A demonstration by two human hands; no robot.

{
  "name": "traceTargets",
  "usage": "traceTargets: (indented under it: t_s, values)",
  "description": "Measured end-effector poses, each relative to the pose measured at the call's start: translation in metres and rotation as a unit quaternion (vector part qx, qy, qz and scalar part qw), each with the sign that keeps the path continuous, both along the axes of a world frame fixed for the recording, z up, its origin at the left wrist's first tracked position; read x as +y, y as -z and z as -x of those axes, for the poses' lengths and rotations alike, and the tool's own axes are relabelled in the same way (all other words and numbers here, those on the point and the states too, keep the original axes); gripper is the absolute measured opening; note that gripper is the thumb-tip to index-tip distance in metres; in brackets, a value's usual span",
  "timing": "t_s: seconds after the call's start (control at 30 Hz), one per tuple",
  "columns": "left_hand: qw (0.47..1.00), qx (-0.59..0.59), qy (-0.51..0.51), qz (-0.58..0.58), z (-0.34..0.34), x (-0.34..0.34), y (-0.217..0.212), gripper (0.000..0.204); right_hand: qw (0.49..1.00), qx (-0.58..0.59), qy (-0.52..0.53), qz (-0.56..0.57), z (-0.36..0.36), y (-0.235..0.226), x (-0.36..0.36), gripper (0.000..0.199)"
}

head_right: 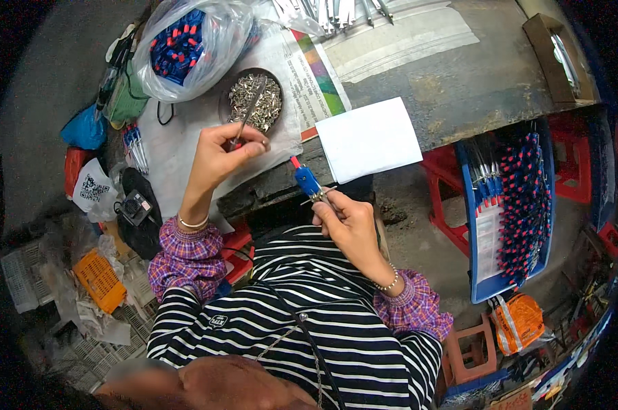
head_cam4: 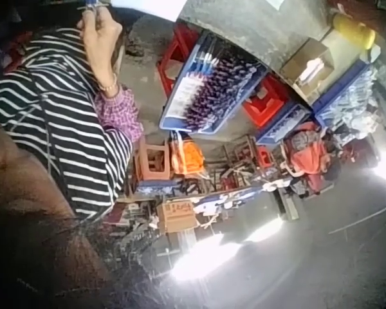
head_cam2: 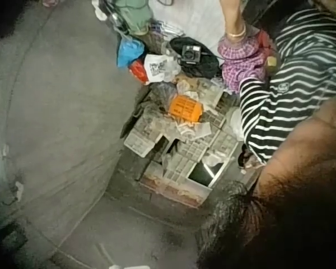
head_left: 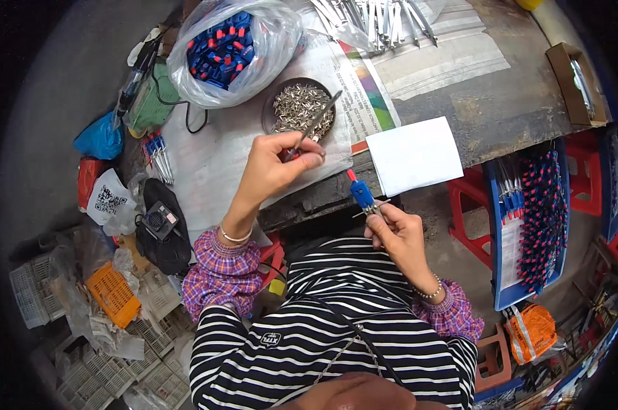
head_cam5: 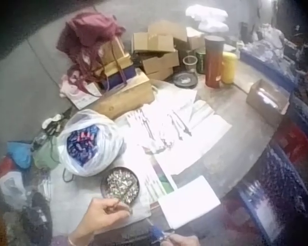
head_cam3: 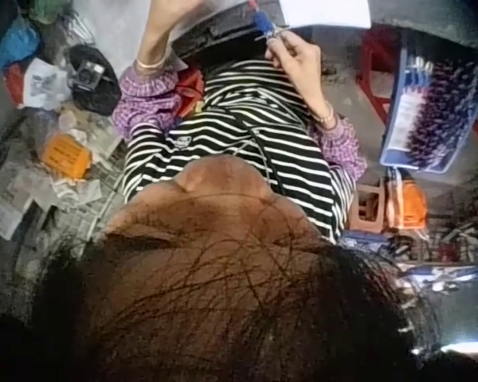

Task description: The recorder is assembling small blue and red plastic components and metal pins at a manual workstation.

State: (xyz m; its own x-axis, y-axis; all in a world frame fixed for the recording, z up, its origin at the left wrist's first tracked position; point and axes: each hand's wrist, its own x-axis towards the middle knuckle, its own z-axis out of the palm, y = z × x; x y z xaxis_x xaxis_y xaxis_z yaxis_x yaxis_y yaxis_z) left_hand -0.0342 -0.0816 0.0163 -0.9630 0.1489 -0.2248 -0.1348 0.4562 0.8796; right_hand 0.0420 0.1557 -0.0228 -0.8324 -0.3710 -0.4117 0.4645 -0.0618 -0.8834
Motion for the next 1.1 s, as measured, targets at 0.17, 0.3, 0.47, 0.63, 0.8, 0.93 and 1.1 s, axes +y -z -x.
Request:
traceTargets:
  t_s: [0.17,0.3,0.47,0.63,0.8,0.93,1.1]
  values:
    - [0.995,-0.094,0.031,-0.027,-0.016,0.016,-0.013,0.009,1.000,0.018,0.014,-0.003,0.000,0.001,-0.002,0.023]
    - [0.993,-0.083,0.088,0.008,-0.020,0.024,-0.013,0.010,0.999,0.032,0.019,-0.014,0.001,-0.004,-0.005,0.021]
    - [0.991,-0.101,0.091,-0.003,-0.024,0.030,-0.009,0.010,0.997,0.068,0.011,-0.047,0.001,-0.007,-0.005,0.020]
    - [0.992,-0.085,0.097,-0.006,-0.024,0.033,-0.010,0.008,0.995,0.078,0.009,-0.057,-0.001,-0.007,-0.006,0.020]
    - [0.991,-0.060,0.109,0.044,-0.025,0.033,-0.006,0.008,0.982,0.154,0.020,-0.103,-0.004,-0.005,-0.008,0.022]
    - [0.990,-0.065,0.105,0.073,-0.027,0.036,-0.008,0.008,0.936,0.301,0.024,-0.182,-0.006,0.002,-0.007,0.025]
    - [0.992,0.019,0.092,0.084,-0.031,0.040,-0.006,0.012,0.935,0.299,0.016,-0.189,-0.005,0.000,-0.007,0.024]
